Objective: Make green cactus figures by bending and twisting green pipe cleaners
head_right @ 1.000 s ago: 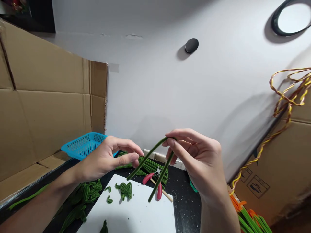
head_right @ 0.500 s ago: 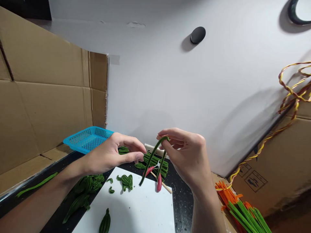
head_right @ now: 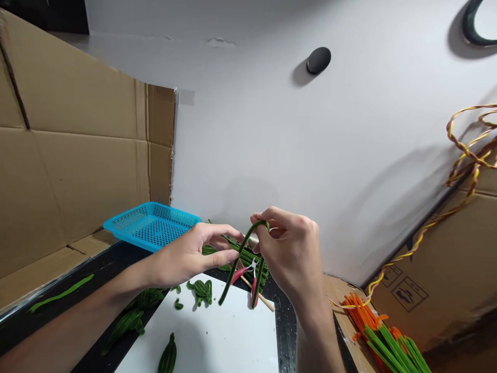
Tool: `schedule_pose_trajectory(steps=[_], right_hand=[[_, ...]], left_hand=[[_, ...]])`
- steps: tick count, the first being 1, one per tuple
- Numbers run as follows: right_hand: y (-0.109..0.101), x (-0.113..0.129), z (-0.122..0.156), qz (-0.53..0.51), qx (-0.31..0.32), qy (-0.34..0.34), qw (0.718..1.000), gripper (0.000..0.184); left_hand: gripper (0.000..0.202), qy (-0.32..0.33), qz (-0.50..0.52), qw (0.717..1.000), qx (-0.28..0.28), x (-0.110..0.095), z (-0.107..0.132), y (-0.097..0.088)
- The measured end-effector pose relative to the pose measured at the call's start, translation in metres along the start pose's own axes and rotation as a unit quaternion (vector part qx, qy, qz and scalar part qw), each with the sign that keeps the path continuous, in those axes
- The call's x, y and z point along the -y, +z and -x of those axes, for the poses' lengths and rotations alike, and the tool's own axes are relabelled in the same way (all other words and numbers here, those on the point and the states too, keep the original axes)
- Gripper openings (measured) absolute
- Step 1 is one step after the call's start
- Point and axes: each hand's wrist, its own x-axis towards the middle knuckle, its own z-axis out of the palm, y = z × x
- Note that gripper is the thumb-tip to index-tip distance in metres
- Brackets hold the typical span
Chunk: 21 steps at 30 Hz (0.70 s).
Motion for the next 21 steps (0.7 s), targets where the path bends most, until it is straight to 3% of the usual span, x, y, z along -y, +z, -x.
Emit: schedule_pose_trajectory(steps=[5, 12, 16, 21], right_hand=[[-0.001, -0.005, -0.002, 0.053, -0.011, -0.026, 0.998, 0.015], [-0.008, -0.018, -0.008, 0.179, 0.030, -0.132, 0.974, 0.016], [-0.009, -0.015, -0.006, 0.169, 0.037, -0.186, 0.967, 0.016], [-0.008, -0.014, -0.005, 0.124, 0.016, -0.180, 0.976, 0.009]], left_hand=[[0.034, -0.022, 0.008, 0.999, 0.036, 0.001, -0.002, 0.003], [0.033, -0.023, 0.003, 0.999, -0.036, 0.003, -0.004, -0.004], [0.029, -0.014, -0.018, 0.998, -0.065, -0.001, -0.005, -0.008], [0.027, 0.011, -0.065, 0.995, -0.078, -0.004, -0.005, -0.013]])
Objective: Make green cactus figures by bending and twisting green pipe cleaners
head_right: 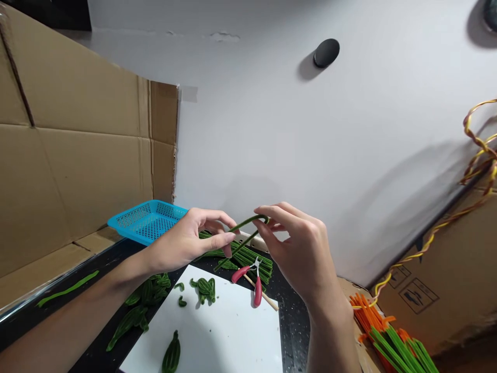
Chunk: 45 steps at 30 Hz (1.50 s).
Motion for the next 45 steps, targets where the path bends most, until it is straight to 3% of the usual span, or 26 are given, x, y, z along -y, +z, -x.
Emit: schedule_pose_trajectory(steps=[6, 13, 19, 26, 34, 40, 45], right_hand=[[-0.003, -0.006, 0.001, 0.022, -0.006, -0.006, 1.000, 0.016], [-0.009, -0.012, 0.002, -0.027, 0.007, 0.060, 0.998, 0.017], [-0.016, -0.010, 0.002, -0.067, -0.012, 0.112, 0.991, 0.025], [-0.019, -0.005, 0.001, -0.047, -0.053, 0.138, 0.988, 0.029], [-0.021, -0.011, 0.000, -0.070, 0.000, 0.159, 0.985, 0.035], [-0.020, -0.009, 0.000, -0.072, 0.028, 0.162, 0.984, 0.035], [-0.020, -0.007, -0.002, -0.050, 0.047, 0.169, 0.983, 0.036]], left_hand=[[0.034, 0.025, -0.020, 0.999, -0.009, 0.000, 0.000, -0.003], [0.039, 0.020, 0.003, 1.000, 0.008, 0.002, -0.001, -0.006], [0.043, -0.011, 0.196, 0.975, 0.107, 0.005, -0.003, -0.010], [0.033, -0.037, 0.278, 0.953, 0.118, 0.005, -0.004, -0.009], [0.035, -0.023, 0.356, 0.928, 0.105, 0.000, 0.000, -0.012], [0.034, -0.032, 0.433, 0.894, 0.106, 0.001, 0.000, -0.017], [0.034, -0.032, 0.446, 0.889, 0.099, 0.001, 0.000, -0.018]])
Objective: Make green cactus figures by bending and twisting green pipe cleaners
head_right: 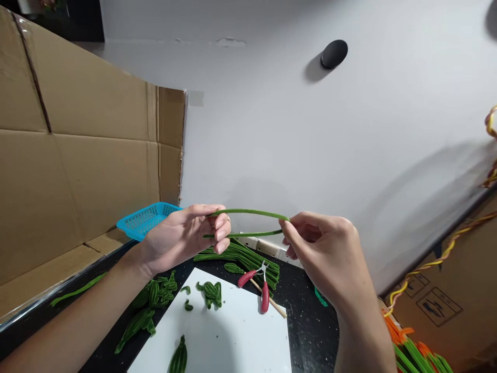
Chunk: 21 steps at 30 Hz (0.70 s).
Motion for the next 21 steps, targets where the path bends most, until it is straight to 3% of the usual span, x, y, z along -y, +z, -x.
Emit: schedule_pose_trajectory(steps=[9, 15, 21], right_hand=[[-0.004, -0.002, 0.001, 0.025, -0.027, 0.002, 0.999, 0.041], [0.002, 0.006, 0.001, 0.001, 0.015, -0.001, 1.000, 0.040], [0.008, 0.014, 0.003, 0.011, 0.016, -0.010, 1.000, 0.045]], left_hand=[[0.037, 0.019, -0.021, 0.997, -0.073, 0.005, -0.003, 0.000], [0.037, 0.093, 0.033, 0.982, -0.160, 0.005, -0.008, -0.009], [0.034, 0.097, 0.066, 0.973, -0.198, -0.001, -0.008, -0.009]])
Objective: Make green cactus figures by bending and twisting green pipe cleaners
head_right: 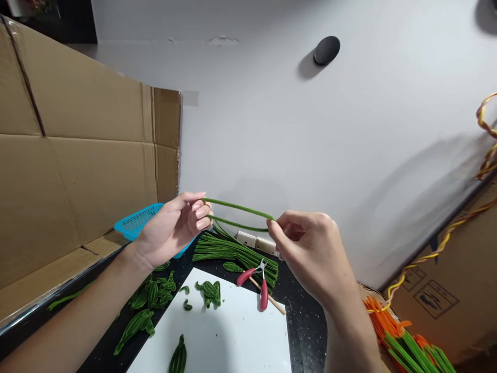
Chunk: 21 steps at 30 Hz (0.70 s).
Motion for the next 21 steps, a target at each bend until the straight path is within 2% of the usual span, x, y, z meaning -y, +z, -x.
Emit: schedule_pose_trajectory(steps=[11, 21], right_hand=[[0.0006, -0.0037, -0.0003, -0.005, -0.008, 0.025, 1.000, 0.042], [-0.0005, 0.0027, -0.0017, -0.005, -0.024, 0.037, 0.999, 0.044]], left_hand=[[0.029, 0.024, -0.005, 0.999, -0.032, 0.0026, 0.0022, 0.0076], [0.031, 0.042, -0.046, 0.998, -0.024, 0.0053, 0.0042, 0.0044]])
